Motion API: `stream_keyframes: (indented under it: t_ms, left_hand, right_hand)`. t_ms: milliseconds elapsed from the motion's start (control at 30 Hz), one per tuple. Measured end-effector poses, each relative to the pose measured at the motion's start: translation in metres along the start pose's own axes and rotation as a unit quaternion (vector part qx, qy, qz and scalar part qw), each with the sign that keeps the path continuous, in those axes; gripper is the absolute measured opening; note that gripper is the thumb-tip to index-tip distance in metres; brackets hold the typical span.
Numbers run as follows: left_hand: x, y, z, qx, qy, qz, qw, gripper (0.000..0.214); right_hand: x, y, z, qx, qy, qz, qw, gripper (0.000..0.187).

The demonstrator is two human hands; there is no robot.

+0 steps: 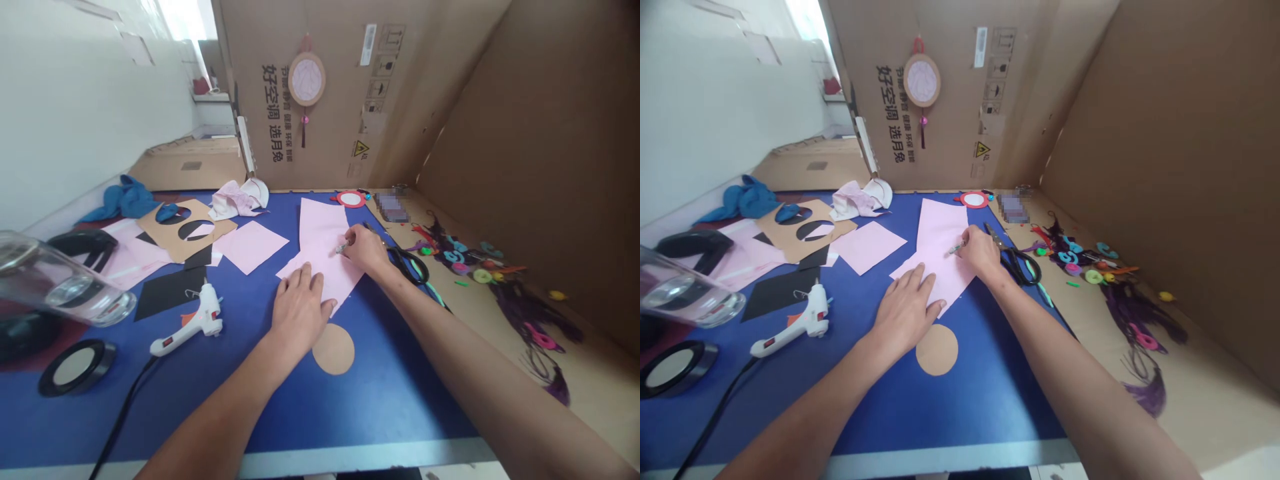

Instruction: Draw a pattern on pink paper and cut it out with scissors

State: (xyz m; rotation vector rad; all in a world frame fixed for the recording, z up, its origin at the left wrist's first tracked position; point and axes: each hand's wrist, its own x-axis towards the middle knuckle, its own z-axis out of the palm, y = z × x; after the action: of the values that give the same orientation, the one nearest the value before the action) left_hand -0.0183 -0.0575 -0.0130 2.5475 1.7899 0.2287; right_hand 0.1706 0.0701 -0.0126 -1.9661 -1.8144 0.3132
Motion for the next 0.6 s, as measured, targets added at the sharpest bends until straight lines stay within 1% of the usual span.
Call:
stream_keyframes:
  t_ms: [67, 133, 233, 300, 367, 433, 533, 600]
  left_hand:
    - [0.000, 0.000, 0.000, -0.003, 0.000, -0.003, 1.000, 0.054]
    - [-0.001, 0.001, 0.000, -0.007, -0.003, -0.004, 1.000, 0.053]
    - [-0.001, 0.002, 0.000, -0.008, 0.001, -0.007, 1.000, 0.051]
    - [-0.001, 0.003, 0.001, -0.005, 0.006, -0.008, 1.000, 0.051]
    - [0.000, 0.003, 0.002, -0.005, 0.007, -0.009, 1.000, 0.051]
    - [0.001, 0.003, 0.002, -0.007, 0.003, -0.008, 1.000, 0.054]
    - [0.002, 0.002, 0.003, -0.011, 0.000, -0.005, 1.000, 0.055]
    - [0.002, 0.001, 0.005, -0.020, 0.006, -0.005, 1.000, 0.052]
  right_hand:
    - [0.003, 0.004, 0.001, 0.028, 0.031, -0.010, 0.999, 0.030]
    - [0.007, 0.007, -0.004, 0.044, 0.082, -0.023, 0.995, 0.032]
    - [0.017, 0.009, -0.020, 0.068, 0.159, -0.069, 0.982, 0.031]
    - [0.024, 0.004, -0.032, 0.088, 0.206, -0.074, 0.972, 0.026]
    - [0.030, -0.008, -0.038, 0.115, 0.227, -0.080, 0.964, 0.024]
    - [0.034, -0.026, -0.037, 0.145, 0.227, -0.101, 0.958, 0.024]
    - [0.038, -0.061, -0.023, 0.186, 0.197, -0.127, 0.954, 0.023]
    - [0.042, -0.086, -0.010, 0.207, 0.191, -0.137, 0.950, 0.024]
